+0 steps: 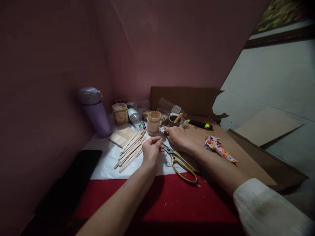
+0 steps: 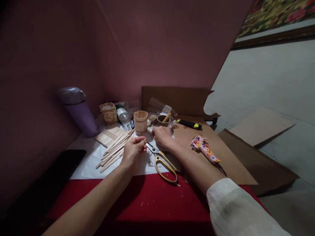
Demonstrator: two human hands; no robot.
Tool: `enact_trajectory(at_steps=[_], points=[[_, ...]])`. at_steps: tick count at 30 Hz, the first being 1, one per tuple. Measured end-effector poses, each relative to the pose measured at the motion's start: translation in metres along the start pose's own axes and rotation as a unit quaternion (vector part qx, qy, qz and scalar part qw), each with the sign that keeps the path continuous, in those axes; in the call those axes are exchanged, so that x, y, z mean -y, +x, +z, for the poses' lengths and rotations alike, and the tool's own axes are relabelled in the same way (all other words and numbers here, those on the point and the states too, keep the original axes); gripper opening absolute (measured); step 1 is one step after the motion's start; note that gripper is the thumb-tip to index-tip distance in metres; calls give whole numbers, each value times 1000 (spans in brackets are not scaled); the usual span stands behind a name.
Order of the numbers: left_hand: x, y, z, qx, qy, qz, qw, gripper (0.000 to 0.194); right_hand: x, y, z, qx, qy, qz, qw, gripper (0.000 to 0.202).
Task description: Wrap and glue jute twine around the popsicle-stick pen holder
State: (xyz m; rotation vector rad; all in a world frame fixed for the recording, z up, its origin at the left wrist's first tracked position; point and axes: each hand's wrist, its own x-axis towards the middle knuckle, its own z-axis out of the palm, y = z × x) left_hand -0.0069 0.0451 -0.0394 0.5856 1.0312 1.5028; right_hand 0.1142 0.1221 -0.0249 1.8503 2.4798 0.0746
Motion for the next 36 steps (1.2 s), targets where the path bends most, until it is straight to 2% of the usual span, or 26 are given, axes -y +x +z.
enact_trajectory(at_steps=[7,17,22,26,31,34,36], points=[[0,-1,0,0,-5,-5,1000,11,7,-1,-4,24,-46,-11,999,30],[-1,0,0,-4,-8,-4,1000,11,7,-1,-5,17,-46,-31,998,29],[0,1,-1,-2,-9,0,1000,11,4,1,0,-20,6,-37,999,30],[1,2,-2,-2,-8,4,1000,12,-1,-4,0,-87,95,-34,991,17],[1,2,-2,-2,-5,4,1000,15,-2,-21,-5,-181,261,-25,948,14],[0,1,-2,0,-2,5,1000,18,1,-34,-5,-204,380,-15,902,10],[-1,1,-3,-1,2,6,1000,19,2,-41,-5,-198,465,-3,863,8]])
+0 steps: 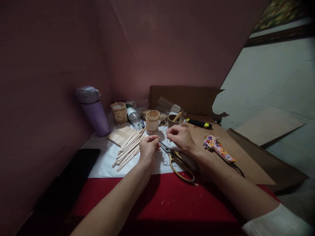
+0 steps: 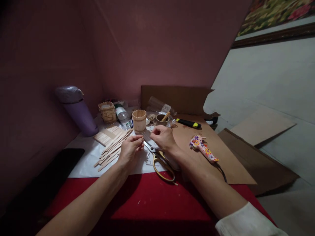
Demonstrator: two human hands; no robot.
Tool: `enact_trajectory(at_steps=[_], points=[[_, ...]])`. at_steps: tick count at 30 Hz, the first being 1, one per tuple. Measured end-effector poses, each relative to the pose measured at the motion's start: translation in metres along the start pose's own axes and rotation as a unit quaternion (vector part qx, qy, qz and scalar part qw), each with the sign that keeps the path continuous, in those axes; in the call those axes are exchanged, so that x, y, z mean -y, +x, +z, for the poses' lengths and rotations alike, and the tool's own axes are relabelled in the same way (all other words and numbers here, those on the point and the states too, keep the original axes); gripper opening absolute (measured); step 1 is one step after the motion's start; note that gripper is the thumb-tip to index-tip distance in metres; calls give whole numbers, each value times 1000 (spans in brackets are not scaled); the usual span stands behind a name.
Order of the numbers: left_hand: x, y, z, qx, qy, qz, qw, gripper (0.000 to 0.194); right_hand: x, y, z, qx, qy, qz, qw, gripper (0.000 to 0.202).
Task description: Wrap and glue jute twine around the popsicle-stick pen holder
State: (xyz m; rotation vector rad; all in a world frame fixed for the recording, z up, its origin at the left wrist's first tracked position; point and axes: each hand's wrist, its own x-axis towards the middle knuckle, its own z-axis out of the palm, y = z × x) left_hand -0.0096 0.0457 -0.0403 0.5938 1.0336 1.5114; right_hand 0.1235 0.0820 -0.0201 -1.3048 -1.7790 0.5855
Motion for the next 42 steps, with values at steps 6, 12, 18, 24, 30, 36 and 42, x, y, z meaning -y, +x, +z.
enact_trajectory(at_steps=[6,12,18,24,30,36,42], points=[[1,4,-2,-4,16,-2,1000,19,-13,-6,-6,-3,218,120,969,13],[1,4,-2,18,28,-11,999,18,-27,-10,-14,4,332,191,924,17],[1,0,2,51,44,-27,997,15,-25,-18,-16,19,401,178,898,26],[2,0,3,74,63,3,995,21,-20,-25,-13,63,408,154,898,26],[-3,-6,8,110,101,29,988,22,-13,-34,-11,83,402,161,898,22],[-5,-12,10,130,127,35,983,21,-12,-36,-10,96,395,168,898,21],[-2,-8,6,125,126,23,984,21,-14,-36,-8,100,402,170,894,20]])
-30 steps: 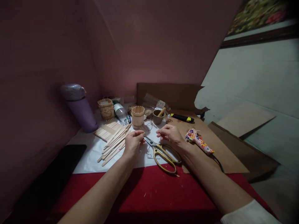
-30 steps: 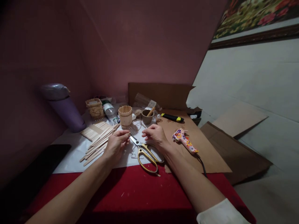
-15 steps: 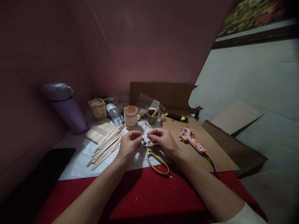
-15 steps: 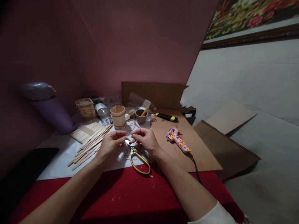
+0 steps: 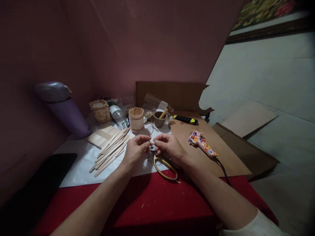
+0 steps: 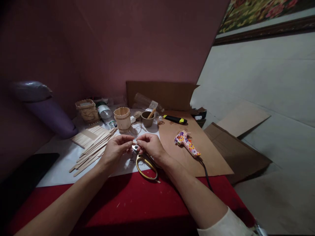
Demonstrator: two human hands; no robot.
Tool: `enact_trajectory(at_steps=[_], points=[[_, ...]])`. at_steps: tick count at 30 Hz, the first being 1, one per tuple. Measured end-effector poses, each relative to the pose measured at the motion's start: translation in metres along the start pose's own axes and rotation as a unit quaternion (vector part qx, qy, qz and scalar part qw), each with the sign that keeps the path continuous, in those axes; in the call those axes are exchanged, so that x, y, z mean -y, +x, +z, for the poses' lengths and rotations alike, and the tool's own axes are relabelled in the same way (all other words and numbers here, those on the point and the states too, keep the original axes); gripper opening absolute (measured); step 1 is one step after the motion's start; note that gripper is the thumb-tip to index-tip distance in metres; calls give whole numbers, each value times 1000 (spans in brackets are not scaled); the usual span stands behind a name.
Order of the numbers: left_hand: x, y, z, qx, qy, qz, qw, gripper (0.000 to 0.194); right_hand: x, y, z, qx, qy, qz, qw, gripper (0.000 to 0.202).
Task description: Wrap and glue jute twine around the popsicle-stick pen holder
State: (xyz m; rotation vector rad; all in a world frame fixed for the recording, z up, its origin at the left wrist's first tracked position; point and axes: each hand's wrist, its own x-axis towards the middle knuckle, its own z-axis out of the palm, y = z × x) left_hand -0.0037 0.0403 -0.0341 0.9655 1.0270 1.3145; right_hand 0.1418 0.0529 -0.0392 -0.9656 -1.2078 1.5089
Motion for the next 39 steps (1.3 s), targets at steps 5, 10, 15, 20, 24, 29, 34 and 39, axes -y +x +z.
enact_trajectory(at_steps=[5,10,15,20,24,29,34,39], points=[[-1,1,-1,-19,2,5,1000,21,0,-2,3,14,7,12,1000,20],[-2,-1,2,-29,22,8,999,14,3,-5,6,13,7,7,1000,20],[0,-1,3,-19,16,-13,1000,10,4,-4,7,7,1,0,1000,20],[0,0,-1,-7,-35,-57,998,15,3,-4,5,-5,-14,-10,1000,21],[-4,-1,-2,8,-84,-106,991,9,2,-4,5,-6,-30,-19,999,20],[-9,-2,0,7,-117,-131,984,9,0,-3,7,-13,-90,-73,993,17],[-11,-4,-2,9,-131,-162,978,10,-3,-7,7,-38,-214,-207,954,6],[-12,-4,-3,24,-152,-193,969,7,-4,-7,2,2,-325,-335,884,11]])
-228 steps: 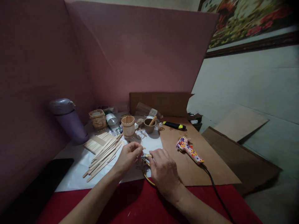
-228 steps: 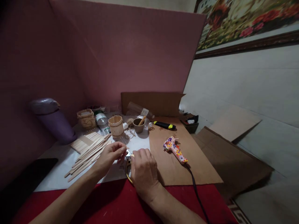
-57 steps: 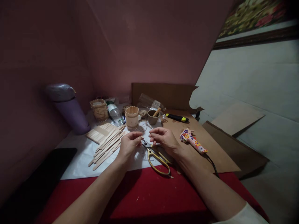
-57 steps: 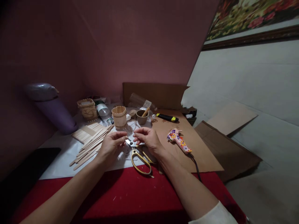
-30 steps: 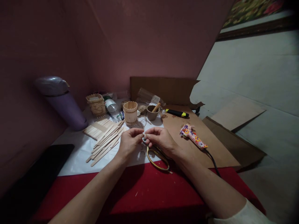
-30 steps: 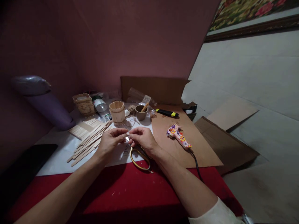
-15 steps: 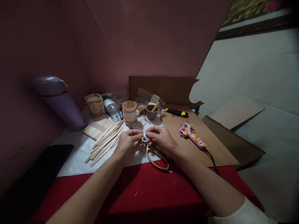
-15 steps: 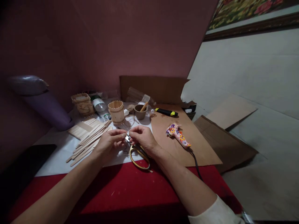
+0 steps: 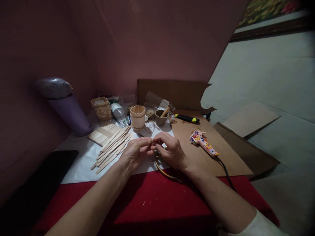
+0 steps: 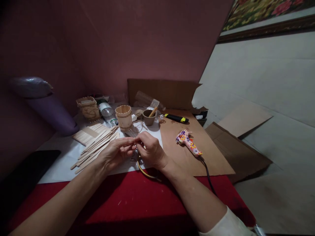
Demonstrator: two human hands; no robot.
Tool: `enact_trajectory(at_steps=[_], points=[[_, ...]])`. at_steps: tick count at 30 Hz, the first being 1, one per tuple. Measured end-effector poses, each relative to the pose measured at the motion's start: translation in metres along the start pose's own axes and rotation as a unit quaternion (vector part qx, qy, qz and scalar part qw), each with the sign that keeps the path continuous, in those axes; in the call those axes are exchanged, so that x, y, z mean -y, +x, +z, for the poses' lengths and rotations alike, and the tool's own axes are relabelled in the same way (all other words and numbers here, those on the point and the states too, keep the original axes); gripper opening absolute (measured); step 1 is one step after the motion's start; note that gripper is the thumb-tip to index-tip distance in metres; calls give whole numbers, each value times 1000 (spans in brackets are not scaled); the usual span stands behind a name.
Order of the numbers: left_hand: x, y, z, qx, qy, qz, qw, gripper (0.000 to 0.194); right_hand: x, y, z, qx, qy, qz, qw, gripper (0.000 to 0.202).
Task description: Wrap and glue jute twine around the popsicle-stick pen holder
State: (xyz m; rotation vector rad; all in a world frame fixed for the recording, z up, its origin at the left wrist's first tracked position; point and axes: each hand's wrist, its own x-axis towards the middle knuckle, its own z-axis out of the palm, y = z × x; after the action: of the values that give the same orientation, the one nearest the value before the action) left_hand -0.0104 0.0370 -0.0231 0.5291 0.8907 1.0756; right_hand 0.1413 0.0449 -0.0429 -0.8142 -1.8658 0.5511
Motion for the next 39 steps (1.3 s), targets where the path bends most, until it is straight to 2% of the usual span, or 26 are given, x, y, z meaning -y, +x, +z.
enact_trajectory(at_steps=[4,8,14,19,26,31,39], points=[[-1,2,0,3,-17,-11,1000,9,-3,-1,-4,42,-35,-72,996,19],[0,2,0,-16,-31,12,999,14,-3,-2,-3,40,-55,-115,991,25],[-1,1,1,-44,-20,39,998,19,-1,-1,5,-32,-13,-17,999,13],[0,0,1,-47,0,76,996,17,2,-1,7,-40,-21,25,999,9],[1,1,2,-63,15,109,992,17,1,0,8,-59,-13,39,997,11],[1,0,1,-50,15,89,995,16,-1,-1,6,-80,-32,20,996,10],[2,0,-1,-43,15,87,995,17,-1,-3,6,-34,-26,-41,998,22]])
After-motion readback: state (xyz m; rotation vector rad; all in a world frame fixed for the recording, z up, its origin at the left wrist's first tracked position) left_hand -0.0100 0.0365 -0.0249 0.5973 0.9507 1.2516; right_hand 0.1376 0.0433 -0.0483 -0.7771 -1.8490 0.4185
